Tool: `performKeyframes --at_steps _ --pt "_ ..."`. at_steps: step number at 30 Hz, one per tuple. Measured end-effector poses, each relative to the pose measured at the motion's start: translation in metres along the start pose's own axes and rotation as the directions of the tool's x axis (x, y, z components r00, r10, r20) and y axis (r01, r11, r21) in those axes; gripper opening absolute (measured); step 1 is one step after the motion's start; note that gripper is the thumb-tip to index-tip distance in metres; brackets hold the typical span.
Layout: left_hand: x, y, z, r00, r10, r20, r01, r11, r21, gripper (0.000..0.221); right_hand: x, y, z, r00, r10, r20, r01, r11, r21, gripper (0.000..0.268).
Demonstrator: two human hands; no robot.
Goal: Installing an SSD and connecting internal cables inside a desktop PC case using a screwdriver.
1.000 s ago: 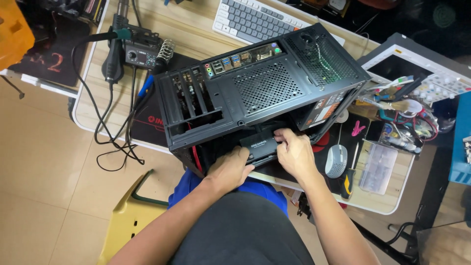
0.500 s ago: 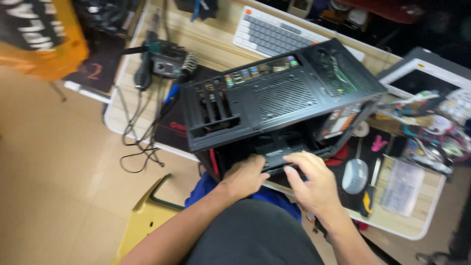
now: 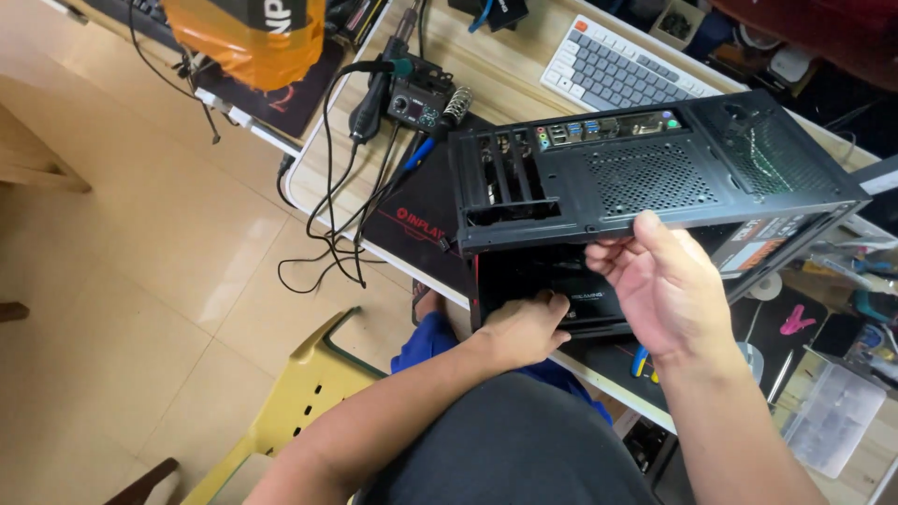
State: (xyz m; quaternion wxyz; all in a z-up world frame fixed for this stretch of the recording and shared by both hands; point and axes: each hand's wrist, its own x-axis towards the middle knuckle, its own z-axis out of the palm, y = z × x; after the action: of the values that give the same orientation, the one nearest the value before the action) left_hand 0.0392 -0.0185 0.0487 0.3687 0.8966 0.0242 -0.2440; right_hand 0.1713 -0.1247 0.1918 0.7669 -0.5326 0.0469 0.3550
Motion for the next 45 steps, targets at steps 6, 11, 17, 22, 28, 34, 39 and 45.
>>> performKeyframes --at_steps 6,11,17,22,28,34,39,45 --pt "0.001 -0.007 0.011 0.997 0.051 -0.055 -0.052 0.999 -0.014 0.044 0.01 0.002 0.005 0.999 0.005 -0.037 -0.004 0.999 0.043 0.032" --pt "-0.001 -0.003 0.007 0.983 -0.092 -0.156 0.072 0.989 -0.128 0.056 0.011 0.01 -0.011 0.994 -0.061 -0.091 0.06 0.998 -0.016 0.02" --pt "0.013 -0.023 0.034 0.916 -0.26 -0.305 0.166 0.938 -0.303 0.028 0.006 0.01 -0.011 0.994 -0.096 -0.056 0.094 0.995 -0.04 0.021" --pt "0.001 -0.013 0.021 0.886 -0.168 -0.432 0.056 0.964 -0.261 0.074 0.013 0.015 -0.009 0.992 -0.128 0.02 0.129 0.99 -0.059 0.031" --pt "-0.1 0.055 -0.062 0.902 0.199 -0.383 -0.229 0.973 -0.033 0.024 0.025 0.029 -0.008 0.972 -0.234 0.004 0.231 0.96 0.157 0.009" --pt "-0.119 0.057 -0.152 0.436 0.344 -0.832 0.032 0.918 0.396 0.082 0.025 0.03 0.0 0.963 -0.269 0.001 0.266 0.952 0.149 0.013" --pt "-0.061 0.048 -0.182 0.849 0.18 -0.497 0.272 0.658 0.702 0.082 0.027 0.026 0.005 0.959 -0.279 0.04 0.275 0.957 0.089 0.017" --pt "-0.039 0.009 -0.191 0.719 0.505 -0.477 0.239 0.465 0.852 0.042 -0.003 0.042 -0.014 0.886 -0.338 0.317 0.46 0.567 -0.683 0.025"
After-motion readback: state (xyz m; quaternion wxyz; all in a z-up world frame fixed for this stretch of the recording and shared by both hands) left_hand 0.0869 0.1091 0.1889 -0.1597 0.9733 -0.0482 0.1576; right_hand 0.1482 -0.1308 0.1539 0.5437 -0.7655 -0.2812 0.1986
